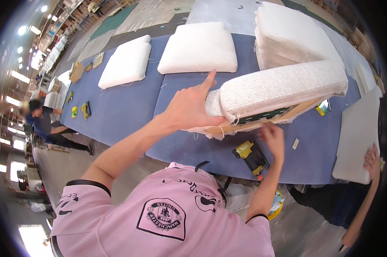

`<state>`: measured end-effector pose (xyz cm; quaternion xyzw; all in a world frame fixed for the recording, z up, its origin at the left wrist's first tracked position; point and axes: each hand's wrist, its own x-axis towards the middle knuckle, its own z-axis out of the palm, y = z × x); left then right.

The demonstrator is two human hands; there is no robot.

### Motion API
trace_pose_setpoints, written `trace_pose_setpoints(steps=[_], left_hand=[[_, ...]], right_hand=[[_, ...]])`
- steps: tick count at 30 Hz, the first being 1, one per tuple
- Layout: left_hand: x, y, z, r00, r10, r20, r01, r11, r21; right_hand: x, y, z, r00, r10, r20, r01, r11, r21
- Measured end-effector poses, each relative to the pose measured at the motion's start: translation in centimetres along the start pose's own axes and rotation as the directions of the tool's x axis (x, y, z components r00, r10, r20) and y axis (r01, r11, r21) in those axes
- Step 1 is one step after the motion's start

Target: The person wraps white fabric around rectangular foam cushions and secures it using a staple gun. They repeatedly pick up cushions, align the fabric, and drive staples into the wooden base to attach the material. The process is repeated for multiple cushions on a large work table.

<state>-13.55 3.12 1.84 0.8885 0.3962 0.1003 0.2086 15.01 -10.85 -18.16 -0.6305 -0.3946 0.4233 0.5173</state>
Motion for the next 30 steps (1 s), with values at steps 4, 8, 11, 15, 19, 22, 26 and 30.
trace_pose_setpoints(steps=[4, 8, 11, 15, 19, 22, 26, 30], left_hand=[[-0.9, 2.6, -0.2, 0.991, -0.106, 0.087, 0.102, 0.994, 0.047], [-3.0, 3.6, 0.7, 0.991, -0.080, 0.103, 0.073, 0.995, 0.070], [-4.3, 4.1, 1.3, 0.996, -0.051, 0.070, 0.049, 0.998, 0.031], [-5.2, 4.2, 2.3, 0.999, 0.025, 0.027, -0.025, 1.000, 0.013], [-5.5, 4.4, 2.4, 0.999, 0.050, 0.019, -0.051, 0.998, 0.025], [-5.8, 4.3, 2.4, 0.999, 0.017, 0.036, -0.019, 0.999, 0.051], [-5.9, 4.2, 3.2, 0.995, 0.079, -0.067, -0.078, 0.997, 0.022], [-6.3, 3.5, 4.7, 0.901, 0.263, -0.345, -0.229, 0.964, 0.135]], right_hand=[[-1.6, 17.8, -11.1, 0.671, -0.466, -0.577, -0.443, 0.373, -0.816], [-4.5, 21.1, -11.2, 0.807, -0.360, -0.468, -0.418, 0.212, -0.883], [-5.8, 19.8, -10.4, 0.859, -0.142, -0.492, -0.408, 0.388, -0.826], [-5.5, 16.4, -11.2, 0.745, 0.027, -0.666, -0.582, 0.514, -0.630], [-6.6, 10.8, -15.3, 0.531, -0.222, -0.817, -0.106, 0.940, -0.325], [-7.6, -4.7, -12.1, 0.345, -0.376, -0.860, 0.381, 0.893, -0.237], [-11.9, -18.0, -3.2, 0.341, -0.537, -0.772, 0.618, 0.747, -0.246], [-11.0, -23.0, 6.7, 0.612, -0.791, 0.021, 0.652, 0.489, -0.580]])
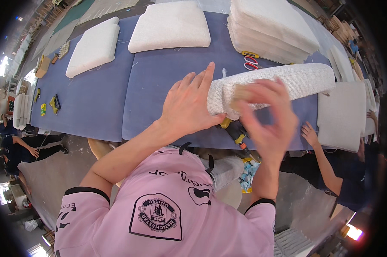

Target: The person wraps white fabric around rectangular foam cushions and secures it using a staple gun. They repeatedly pick up cushions, align the fabric, and drive staples into the wooden base to attach the material. The process is repeated for multiple cushions on a large work table.

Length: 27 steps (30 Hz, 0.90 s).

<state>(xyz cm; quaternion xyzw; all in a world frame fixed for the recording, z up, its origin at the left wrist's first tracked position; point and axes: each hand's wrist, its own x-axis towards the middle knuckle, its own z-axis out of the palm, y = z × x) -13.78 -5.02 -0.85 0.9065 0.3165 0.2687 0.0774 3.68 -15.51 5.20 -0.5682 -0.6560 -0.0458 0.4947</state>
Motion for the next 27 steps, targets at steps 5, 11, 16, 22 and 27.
trace_pose_setpoints(steps=[5, 11, 16, 22, 27], left_hand=[[0.1, 0.6, -0.8, 0.963, -0.147, 0.228, 0.184, 0.972, -0.147], [0.4, 0.6, -1.5, 0.959, -0.132, 0.250, 0.160, 0.983, -0.095], [0.0, 0.3, -0.8, 0.985, -0.100, 0.140, 0.121, 0.982, -0.147], [0.4, 0.4, -1.2, 0.968, -0.131, 0.215, 0.164, 0.976, -0.142], [0.1, 0.3, -1.1, 0.974, -0.108, 0.197, 0.134, 0.983, -0.124]], right_hand=[[-0.6, 0.2, 3.4, 0.974, -0.063, 0.219, 0.110, 0.972, -0.209], [-0.3, -0.5, 2.6, 0.972, 0.001, 0.233, 0.085, 0.931, -0.356], [0.2, 0.2, 2.3, 0.968, -0.025, 0.249, 0.097, 0.954, -0.283], [2.4, -0.2, 1.1, 0.911, 0.058, 0.408, 0.035, 0.976, -0.217], [4.3, 0.9, 2.6, 0.849, 0.056, 0.525, 0.078, 0.970, -0.231]])
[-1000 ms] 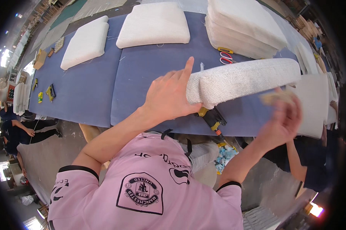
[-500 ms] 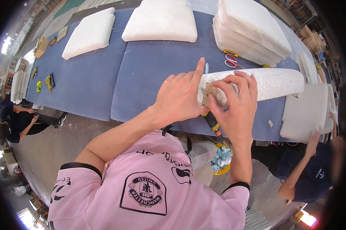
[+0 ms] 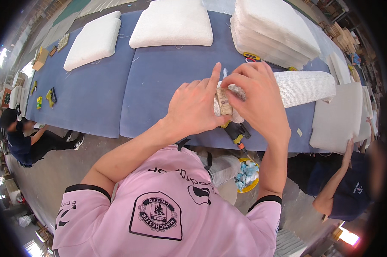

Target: The person wraps white fabric around rectangular foam cushions and secures it using a staple gun. They repeatedly pick up cushions, align the fabric, and drive staples into the wooden base to attach the material. The process is repeated for multiple cushions on a large work table.

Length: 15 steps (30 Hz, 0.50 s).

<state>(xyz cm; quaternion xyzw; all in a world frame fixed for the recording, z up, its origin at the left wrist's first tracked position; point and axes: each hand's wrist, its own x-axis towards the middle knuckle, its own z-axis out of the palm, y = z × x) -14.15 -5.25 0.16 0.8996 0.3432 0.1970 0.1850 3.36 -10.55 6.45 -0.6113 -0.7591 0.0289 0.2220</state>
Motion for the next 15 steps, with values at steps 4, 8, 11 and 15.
trace_pose_setpoints(steps=[4, 8, 11, 15], left_hand=[[-0.06, -0.20, 0.16, 1.000, 0.004, -0.016, -0.005, 0.998, -0.060], [-0.32, -0.35, 0.65, 0.996, 0.027, -0.080, -0.038, 0.989, -0.140], [-0.16, -0.54, 0.84, 0.968, 0.128, -0.214, -0.126, 0.992, 0.021], [-0.52, -0.42, 0.53, 0.966, 0.062, -0.251, -0.015, 0.983, 0.183]], right_hand=[[-0.07, 0.37, 0.22, 0.999, -0.026, 0.036, 0.026, 1.000, 0.016], [-0.54, 0.30, 0.40, 0.998, -0.047, 0.036, 0.049, 0.998, -0.048], [-0.70, 0.56, 0.60, 0.998, -0.053, 0.031, 0.055, 0.997, -0.062], [-0.53, 0.29, 1.08, 0.999, -0.043, 0.015, 0.044, 0.998, -0.055]])
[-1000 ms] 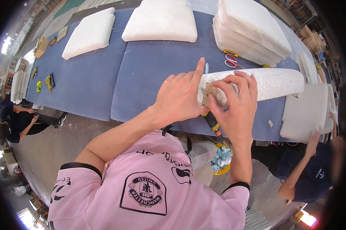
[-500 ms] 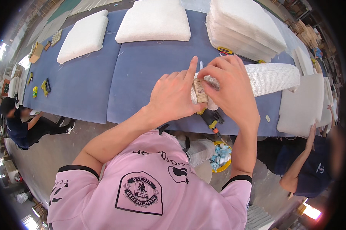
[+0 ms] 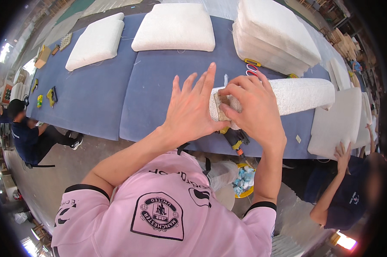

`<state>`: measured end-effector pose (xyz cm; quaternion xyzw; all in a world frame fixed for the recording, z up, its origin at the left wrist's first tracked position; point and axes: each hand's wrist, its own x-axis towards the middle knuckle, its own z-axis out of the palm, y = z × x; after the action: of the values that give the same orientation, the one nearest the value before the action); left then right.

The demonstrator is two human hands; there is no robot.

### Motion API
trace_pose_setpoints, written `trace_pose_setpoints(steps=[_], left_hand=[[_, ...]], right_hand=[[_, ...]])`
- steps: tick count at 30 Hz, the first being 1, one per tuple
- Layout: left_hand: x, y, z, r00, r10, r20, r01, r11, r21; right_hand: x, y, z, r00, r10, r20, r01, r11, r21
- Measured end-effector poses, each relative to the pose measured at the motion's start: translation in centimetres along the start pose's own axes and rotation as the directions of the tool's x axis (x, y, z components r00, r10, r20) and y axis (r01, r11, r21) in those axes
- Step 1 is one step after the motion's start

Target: The person wraps white fabric around rectangular foam cushions and secures it using a staple gun. They repeatedly pick up cushions, align the fabric, and drive staples into the wooden base to attach the material. The process is repeated for multiple cushions on a large work table.

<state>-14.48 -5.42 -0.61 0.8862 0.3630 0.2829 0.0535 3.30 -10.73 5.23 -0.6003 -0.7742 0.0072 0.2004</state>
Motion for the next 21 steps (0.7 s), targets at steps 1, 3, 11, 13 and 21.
trace_pose_setpoints(steps=[1, 3, 11, 13, 21], left_hand=[[-0.1, -0.1, 0.0, 0.997, -0.043, 0.067, 0.047, 0.997, -0.058], [-0.2, -0.5, -0.5, 0.979, -0.094, 0.179, 0.120, 0.982, -0.143], [0.7, -0.7, -1.2, 0.968, -0.064, 0.243, 0.117, 0.970, -0.212], [1.3, -0.8, -1.7, 0.953, -0.062, 0.297, 0.118, 0.978, -0.173], [1.4, -1.1, -1.2, 0.951, -0.089, 0.295, 0.147, 0.973, -0.179]], right_hand=[[0.2, 0.0, -0.1, 1.000, -0.004, 0.006, 0.004, 1.000, -0.010], [0.4, -0.1, -0.1, 1.000, -0.010, 0.022, 0.010, 1.000, -0.013], [1.4, 0.0, -1.0, 0.994, -0.011, 0.105, 0.009, 1.000, 0.012], [1.7, 0.2, -0.8, 0.996, -0.013, 0.090, 0.011, 1.000, 0.023], [2.0, 0.8, -0.1, 0.998, -0.054, 0.024, 0.053, 0.998, 0.024]])
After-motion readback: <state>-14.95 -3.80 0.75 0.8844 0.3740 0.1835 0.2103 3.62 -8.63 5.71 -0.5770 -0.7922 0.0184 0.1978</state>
